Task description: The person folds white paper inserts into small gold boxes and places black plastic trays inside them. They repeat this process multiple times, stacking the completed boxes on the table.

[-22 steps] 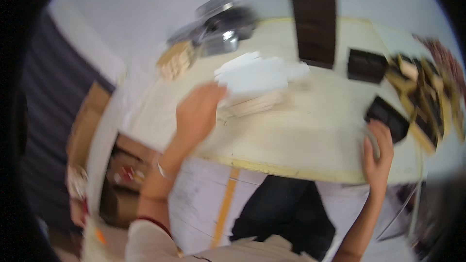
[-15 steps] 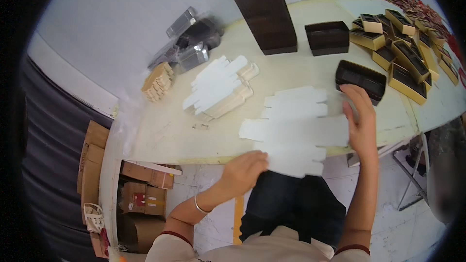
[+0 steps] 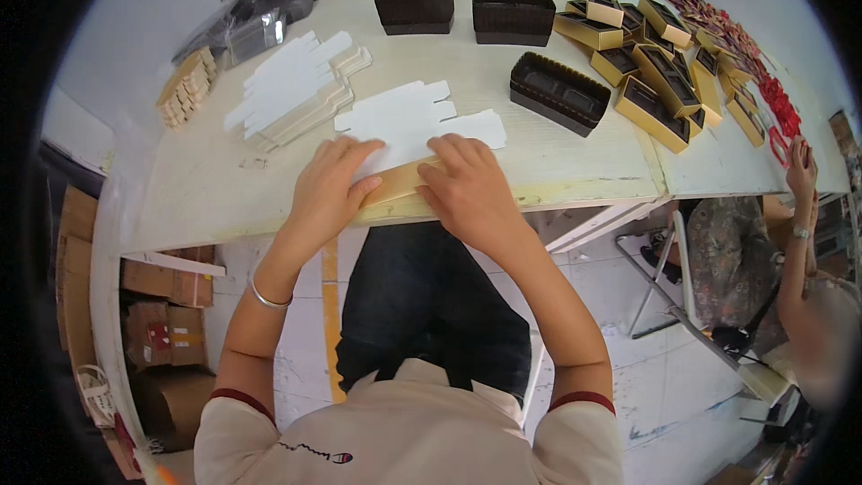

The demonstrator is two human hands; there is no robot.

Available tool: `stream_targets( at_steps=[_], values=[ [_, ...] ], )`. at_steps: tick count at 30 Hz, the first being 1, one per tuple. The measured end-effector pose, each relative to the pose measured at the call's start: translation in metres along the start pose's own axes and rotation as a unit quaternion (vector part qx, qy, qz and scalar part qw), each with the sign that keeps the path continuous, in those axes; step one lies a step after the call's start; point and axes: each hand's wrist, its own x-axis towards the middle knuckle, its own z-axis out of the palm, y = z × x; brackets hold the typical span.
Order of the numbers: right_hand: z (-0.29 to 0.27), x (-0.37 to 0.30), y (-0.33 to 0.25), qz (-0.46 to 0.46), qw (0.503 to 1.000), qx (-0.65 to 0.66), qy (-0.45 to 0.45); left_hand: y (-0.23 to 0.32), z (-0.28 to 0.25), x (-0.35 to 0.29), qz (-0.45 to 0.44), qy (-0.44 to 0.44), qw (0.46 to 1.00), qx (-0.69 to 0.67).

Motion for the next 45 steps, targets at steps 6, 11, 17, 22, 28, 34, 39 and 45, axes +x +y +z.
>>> stream_targets(
  at_steps=[6,11,17,22,28,34,39,45],
  values=[
    [-0.007,-0.007,-0.018,-0.046,0.997,-0.024,-0.058,0.006,0.002,-0.037,0.105,-0.003,0.993,-0.05],
    [-0.007,-0.013,-0.028,-0.087,0.991,-0.052,-0.085,0.005,0.001,-0.046,0.1,0.003,0.994,-0.049],
    [-0.007,0.026,-0.022,0.075,0.98,-0.005,-0.186,-0.01,-0.002,-0.013,0.023,-0.069,0.995,-0.068],
    [-0.009,0.04,-0.016,0.146,0.962,0.045,-0.224,0.003,-0.003,-0.015,0.068,0.053,0.992,0.096],
    [-0.006,0.027,-0.056,0.272,0.878,0.365,-0.148,0.008,-0.011,-0.03,-0.078,-0.04,0.994,-0.058],
    [-0.048,0.004,-0.032,0.013,0.976,0.163,-0.143,-0.027,-0.014,-0.009,-0.003,-0.09,0.989,-0.115],
    [-0.032,-0.024,-0.021,-0.093,0.986,0.019,-0.137,-0.031,-0.011,0.023,0.058,-0.162,0.979,-0.107],
    [0.0,0.025,-0.024,0.079,0.983,0.069,-0.15,-0.035,-0.008,0.031,0.116,-0.197,0.967,-0.116]
  ],
)
